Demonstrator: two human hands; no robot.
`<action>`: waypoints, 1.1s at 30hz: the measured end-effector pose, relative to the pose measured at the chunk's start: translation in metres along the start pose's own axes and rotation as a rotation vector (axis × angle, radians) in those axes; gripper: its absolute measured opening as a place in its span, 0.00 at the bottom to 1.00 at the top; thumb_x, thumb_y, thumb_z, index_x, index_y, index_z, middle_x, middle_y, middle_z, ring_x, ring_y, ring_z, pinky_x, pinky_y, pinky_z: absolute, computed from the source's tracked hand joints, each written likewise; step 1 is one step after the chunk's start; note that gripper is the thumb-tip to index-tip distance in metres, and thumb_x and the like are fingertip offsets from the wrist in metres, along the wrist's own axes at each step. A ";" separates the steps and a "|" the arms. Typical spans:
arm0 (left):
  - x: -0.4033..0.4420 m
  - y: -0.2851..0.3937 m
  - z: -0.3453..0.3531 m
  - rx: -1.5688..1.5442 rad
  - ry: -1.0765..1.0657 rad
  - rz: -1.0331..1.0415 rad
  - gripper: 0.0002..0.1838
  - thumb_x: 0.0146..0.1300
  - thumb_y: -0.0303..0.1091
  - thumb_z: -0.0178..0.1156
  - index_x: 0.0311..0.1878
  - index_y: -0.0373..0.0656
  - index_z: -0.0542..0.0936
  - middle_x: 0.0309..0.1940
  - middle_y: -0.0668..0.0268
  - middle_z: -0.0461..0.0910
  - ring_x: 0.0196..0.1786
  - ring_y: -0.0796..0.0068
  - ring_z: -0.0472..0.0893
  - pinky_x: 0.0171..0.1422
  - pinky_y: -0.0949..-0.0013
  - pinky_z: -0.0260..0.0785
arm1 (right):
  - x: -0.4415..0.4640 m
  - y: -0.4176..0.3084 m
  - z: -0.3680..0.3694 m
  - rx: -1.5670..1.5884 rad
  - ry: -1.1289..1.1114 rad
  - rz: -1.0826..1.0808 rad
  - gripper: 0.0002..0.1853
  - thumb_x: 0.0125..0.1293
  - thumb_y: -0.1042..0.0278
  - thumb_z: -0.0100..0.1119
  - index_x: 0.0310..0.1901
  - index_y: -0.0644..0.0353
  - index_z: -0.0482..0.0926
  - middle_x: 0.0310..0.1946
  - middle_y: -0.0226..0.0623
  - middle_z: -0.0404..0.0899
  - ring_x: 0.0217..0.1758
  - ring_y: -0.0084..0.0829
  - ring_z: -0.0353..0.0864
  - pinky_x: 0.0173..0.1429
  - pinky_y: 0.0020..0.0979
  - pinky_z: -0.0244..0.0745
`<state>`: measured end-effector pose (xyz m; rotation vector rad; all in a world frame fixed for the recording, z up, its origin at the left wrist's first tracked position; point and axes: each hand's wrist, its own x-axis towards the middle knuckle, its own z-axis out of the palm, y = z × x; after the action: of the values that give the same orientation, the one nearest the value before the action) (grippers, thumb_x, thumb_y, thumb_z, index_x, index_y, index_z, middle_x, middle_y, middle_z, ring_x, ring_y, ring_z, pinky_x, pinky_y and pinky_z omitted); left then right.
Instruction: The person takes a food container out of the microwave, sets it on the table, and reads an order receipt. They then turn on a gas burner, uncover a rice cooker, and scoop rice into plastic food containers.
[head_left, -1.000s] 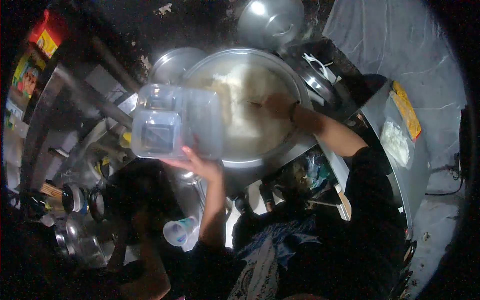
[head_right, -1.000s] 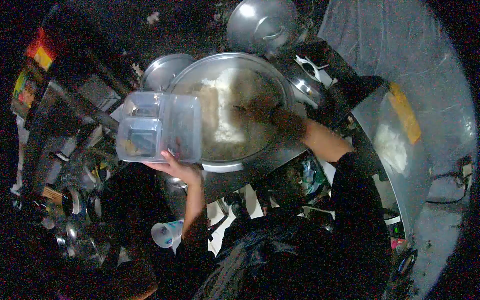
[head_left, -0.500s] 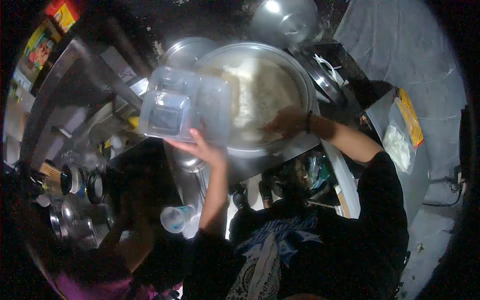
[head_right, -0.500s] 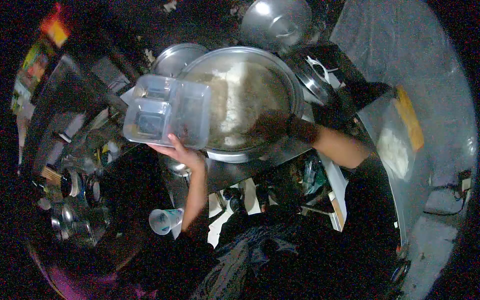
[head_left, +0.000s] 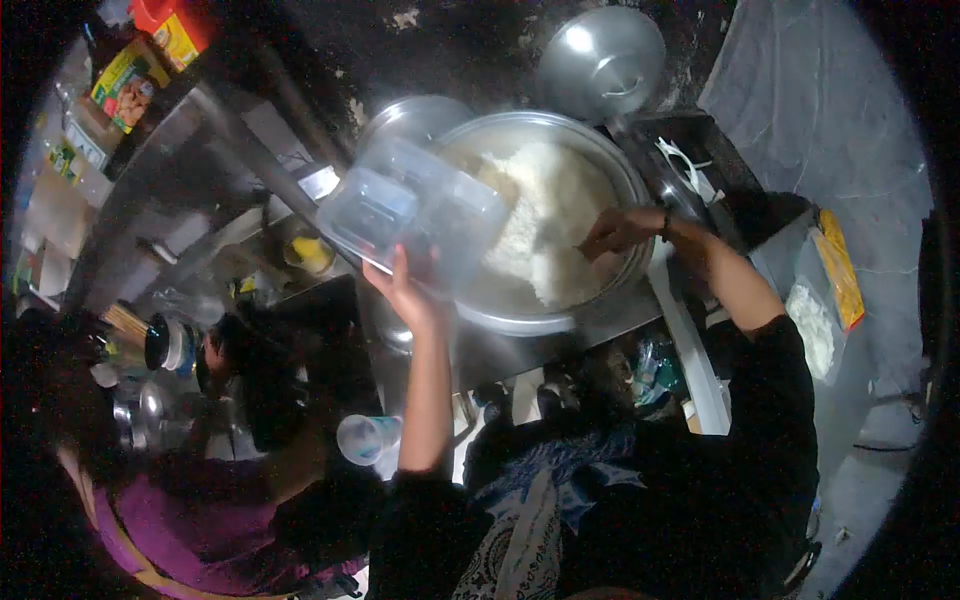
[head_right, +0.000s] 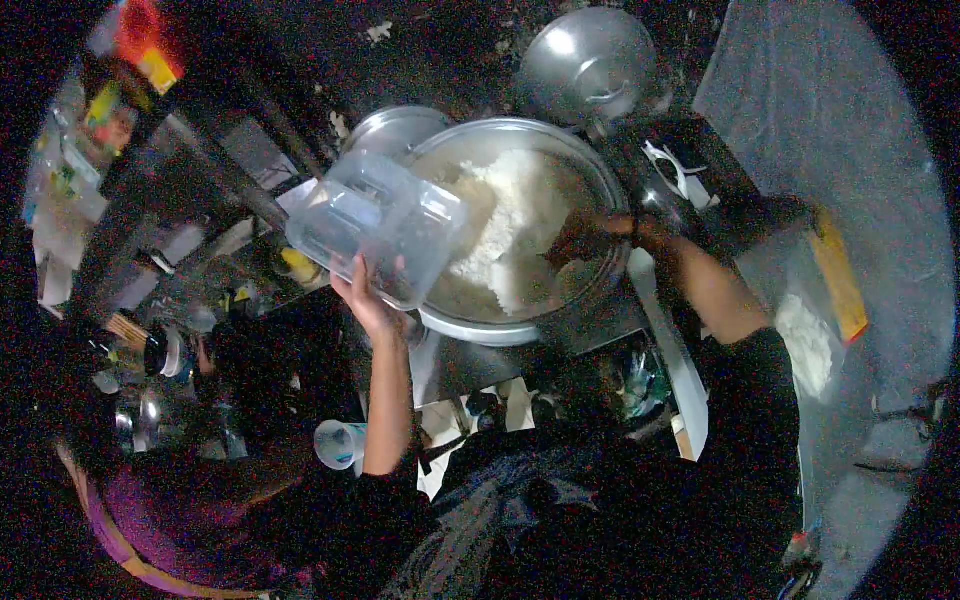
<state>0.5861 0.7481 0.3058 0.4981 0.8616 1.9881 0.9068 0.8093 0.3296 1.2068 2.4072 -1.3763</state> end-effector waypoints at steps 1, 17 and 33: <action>-0.001 0.003 0.003 0.030 -0.020 -0.013 0.32 0.58 0.39 0.58 0.63 0.51 0.55 0.52 0.61 0.66 0.51 0.64 0.70 0.47 0.56 0.68 | -0.007 -0.008 -0.008 0.045 0.024 0.015 0.15 0.61 0.56 0.56 0.40 0.58 0.82 0.35 0.31 0.83 0.29 0.14 0.74 0.29 0.24 0.68; 0.002 -0.028 -0.002 -0.015 -0.146 -0.453 0.38 0.59 0.61 0.49 0.65 0.46 0.57 0.58 0.58 0.65 0.58 0.56 0.68 0.57 0.45 0.64 | 0.009 -0.079 0.012 -1.173 0.857 -0.349 0.31 0.53 0.70 0.48 0.63 0.45 0.62 0.20 0.33 0.72 0.20 0.33 0.72 0.27 0.38 0.69; -0.013 -0.030 -0.001 -0.029 -0.283 -0.503 0.36 0.62 0.62 0.45 0.63 0.43 0.58 0.57 0.56 0.66 0.54 0.54 0.73 0.57 0.51 0.66 | 0.003 -0.125 0.021 -1.124 0.510 -0.247 0.31 0.49 0.68 0.51 0.59 0.37 0.67 0.22 0.33 0.76 0.23 0.34 0.77 0.29 0.37 0.72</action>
<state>0.6097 0.7476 0.2833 0.4770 0.6963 1.4294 0.8131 0.7612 0.4009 0.9571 2.9294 0.4320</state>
